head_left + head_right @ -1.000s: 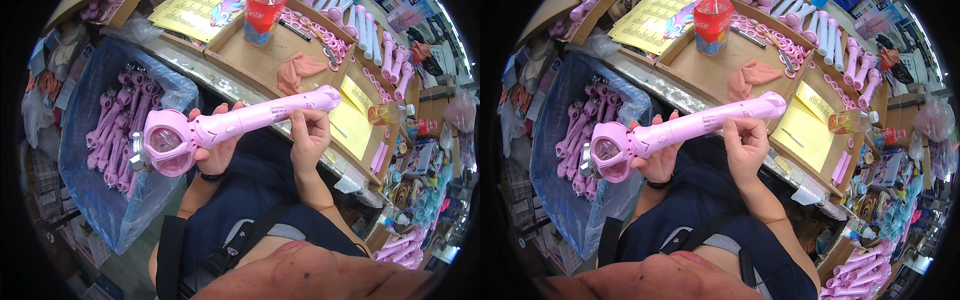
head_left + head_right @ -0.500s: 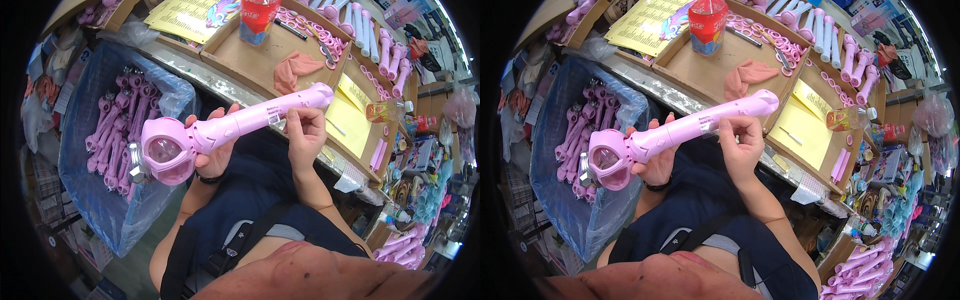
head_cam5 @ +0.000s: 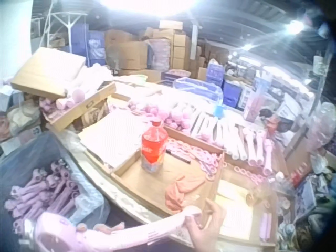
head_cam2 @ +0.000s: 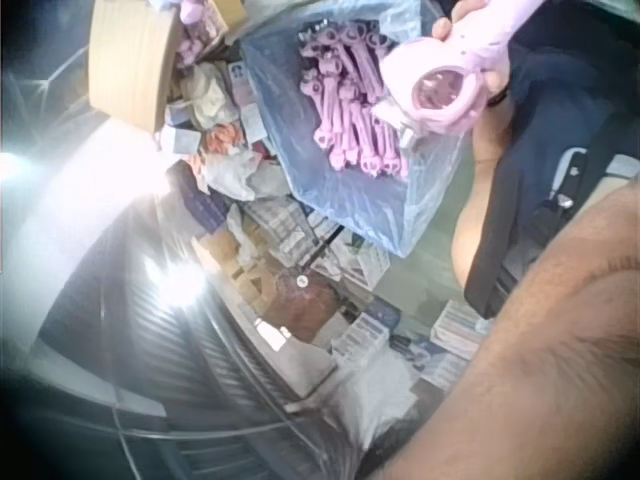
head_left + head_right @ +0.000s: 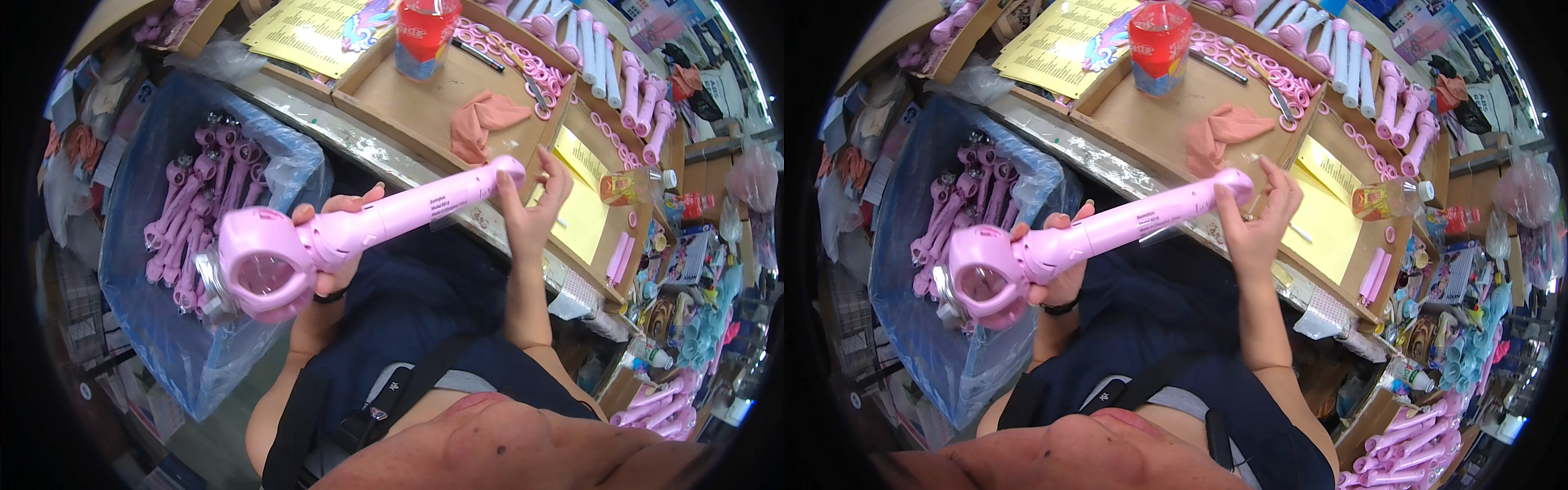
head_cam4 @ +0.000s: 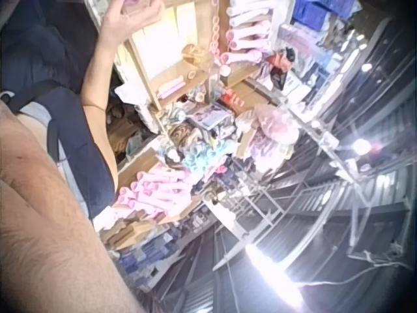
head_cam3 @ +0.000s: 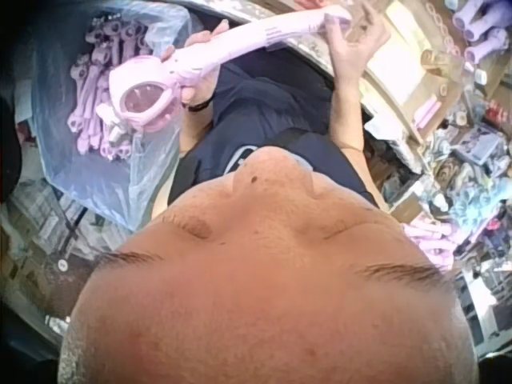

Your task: The person picks up pink plastic batons from a bin, wipes them with a cloth, and uses a small metal tool to adjust or tighten parts on the baton head. They then place the finished batons on a nearby tray.

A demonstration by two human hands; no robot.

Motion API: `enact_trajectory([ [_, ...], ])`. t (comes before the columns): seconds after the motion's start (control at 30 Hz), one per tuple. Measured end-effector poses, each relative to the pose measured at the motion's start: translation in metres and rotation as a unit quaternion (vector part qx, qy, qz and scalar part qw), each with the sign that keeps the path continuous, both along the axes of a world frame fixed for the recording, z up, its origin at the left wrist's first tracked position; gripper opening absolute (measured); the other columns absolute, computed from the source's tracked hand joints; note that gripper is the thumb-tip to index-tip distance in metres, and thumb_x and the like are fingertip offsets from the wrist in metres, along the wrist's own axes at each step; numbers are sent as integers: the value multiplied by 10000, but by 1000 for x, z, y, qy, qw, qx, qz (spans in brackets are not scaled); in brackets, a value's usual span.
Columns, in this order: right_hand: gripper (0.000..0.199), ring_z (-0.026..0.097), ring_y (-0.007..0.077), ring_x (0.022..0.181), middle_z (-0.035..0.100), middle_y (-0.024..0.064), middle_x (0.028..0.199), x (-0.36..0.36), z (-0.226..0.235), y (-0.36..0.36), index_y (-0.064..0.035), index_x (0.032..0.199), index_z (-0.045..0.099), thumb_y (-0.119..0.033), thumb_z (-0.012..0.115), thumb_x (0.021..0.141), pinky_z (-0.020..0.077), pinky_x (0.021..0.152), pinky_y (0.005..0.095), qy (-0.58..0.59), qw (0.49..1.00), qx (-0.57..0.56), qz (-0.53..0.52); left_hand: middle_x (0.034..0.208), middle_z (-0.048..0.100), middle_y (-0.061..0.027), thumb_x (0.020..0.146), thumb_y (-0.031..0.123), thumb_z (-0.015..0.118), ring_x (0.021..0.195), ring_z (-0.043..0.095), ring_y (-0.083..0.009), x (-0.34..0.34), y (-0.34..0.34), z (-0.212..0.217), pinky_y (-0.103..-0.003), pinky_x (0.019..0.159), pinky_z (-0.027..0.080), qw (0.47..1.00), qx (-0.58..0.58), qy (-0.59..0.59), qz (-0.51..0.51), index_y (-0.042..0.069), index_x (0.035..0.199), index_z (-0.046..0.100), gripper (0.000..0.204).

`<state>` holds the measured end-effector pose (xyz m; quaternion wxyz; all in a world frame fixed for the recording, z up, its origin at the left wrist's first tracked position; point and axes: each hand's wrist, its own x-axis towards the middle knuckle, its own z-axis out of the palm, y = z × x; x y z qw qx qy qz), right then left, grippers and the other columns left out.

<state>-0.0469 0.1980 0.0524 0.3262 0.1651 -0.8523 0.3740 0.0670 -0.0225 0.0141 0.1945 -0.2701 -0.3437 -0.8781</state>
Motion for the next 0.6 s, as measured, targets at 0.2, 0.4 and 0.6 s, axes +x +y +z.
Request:
enact_trajectory([
  [0.2, 514, 630, 258, 870, 645, 117, 960, -6, 20, 23, -53, 1080, 613, -273, 802, 656, 497, 711, 338, -293, 840, 175, 421, 1337, 413, -261, 742, 445, 730, 1237, 381, -513, -34, -44, 29, -676, 988, 315, 992, 23, 11, -122, 168, 1466, 201, 939],
  [0.4, 478, 637, 290, 768, 633, 159, 866, 19, -23, -24, -20, 1102, 578, -234, 750, 710, 502, 688, 345, -298, 877, 0, 376, 1215, 542, -82, 974, 436, 410, 1080, 558, -183, -72, -10, 34, -350, 943, 431, 946, -60, -301, 107, 52, 1304, 426, 506],
  [0.6, 527, 648, 296, 821, 630, 185, 938, 61, -48, -47, 2, 1184, 524, -208, 735, 748, 509, 720, 350, -311, 899, -94, 293, 1075, 563, -108, 938, 334, 559, 996, 524, -130, -77, 41, 4, -269, 907, 407, 855, -214, -277, 383, -39, 1160, 483, 441],
])
